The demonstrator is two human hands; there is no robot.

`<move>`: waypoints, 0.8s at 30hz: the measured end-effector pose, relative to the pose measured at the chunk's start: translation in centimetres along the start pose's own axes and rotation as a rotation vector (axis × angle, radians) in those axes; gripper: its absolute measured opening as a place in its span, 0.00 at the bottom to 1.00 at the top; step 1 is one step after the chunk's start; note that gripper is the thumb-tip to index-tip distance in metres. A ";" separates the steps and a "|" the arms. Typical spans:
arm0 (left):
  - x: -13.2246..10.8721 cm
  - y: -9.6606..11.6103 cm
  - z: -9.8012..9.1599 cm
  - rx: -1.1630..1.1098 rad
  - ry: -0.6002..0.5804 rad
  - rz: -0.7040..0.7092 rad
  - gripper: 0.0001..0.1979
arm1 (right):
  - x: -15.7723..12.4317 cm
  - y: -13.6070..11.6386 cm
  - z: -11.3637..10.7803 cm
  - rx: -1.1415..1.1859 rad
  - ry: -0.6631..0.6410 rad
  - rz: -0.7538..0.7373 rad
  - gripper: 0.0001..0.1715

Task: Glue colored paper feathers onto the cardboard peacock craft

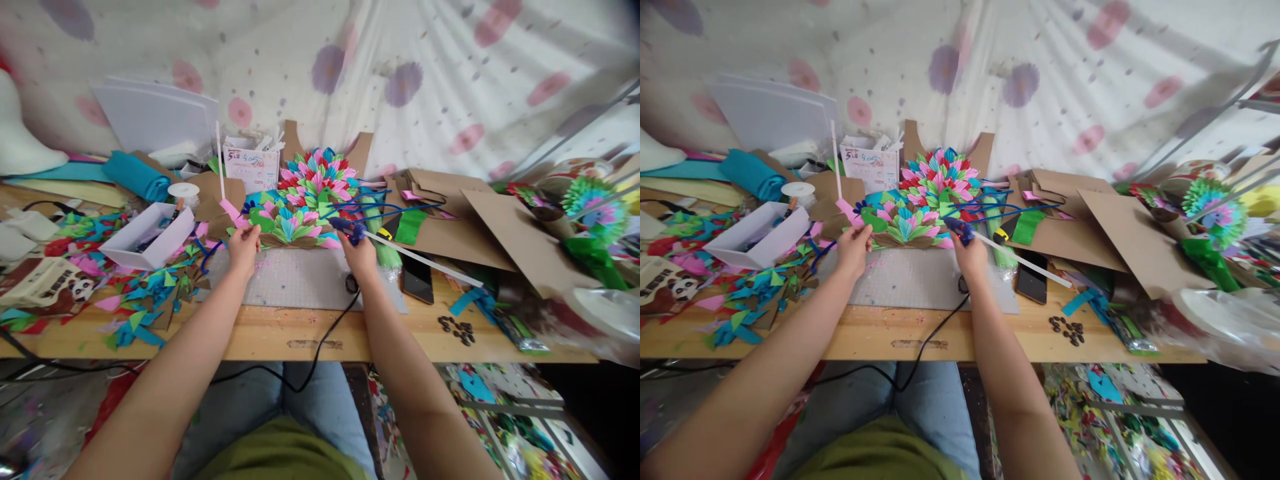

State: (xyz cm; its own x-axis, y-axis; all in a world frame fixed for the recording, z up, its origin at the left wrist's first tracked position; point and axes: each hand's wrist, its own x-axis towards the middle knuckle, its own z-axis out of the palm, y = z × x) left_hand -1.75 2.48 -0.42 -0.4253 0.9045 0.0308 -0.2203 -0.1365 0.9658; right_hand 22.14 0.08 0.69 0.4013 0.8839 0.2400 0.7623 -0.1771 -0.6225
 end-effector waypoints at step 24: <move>0.0 0.5 -1.1 0.130 0.035 0.084 0.07 | -2.1 -0.3 -4.4 -0.489 -0.173 -0.074 0.19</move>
State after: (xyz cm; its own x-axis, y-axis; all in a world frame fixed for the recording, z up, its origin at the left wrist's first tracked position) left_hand -2.81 1.94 -0.22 -0.4686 0.8770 0.1062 -0.0684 -0.1559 0.9854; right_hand 23.28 -3.61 3.65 0.2789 0.9531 0.1176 0.9501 -0.2559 -0.1785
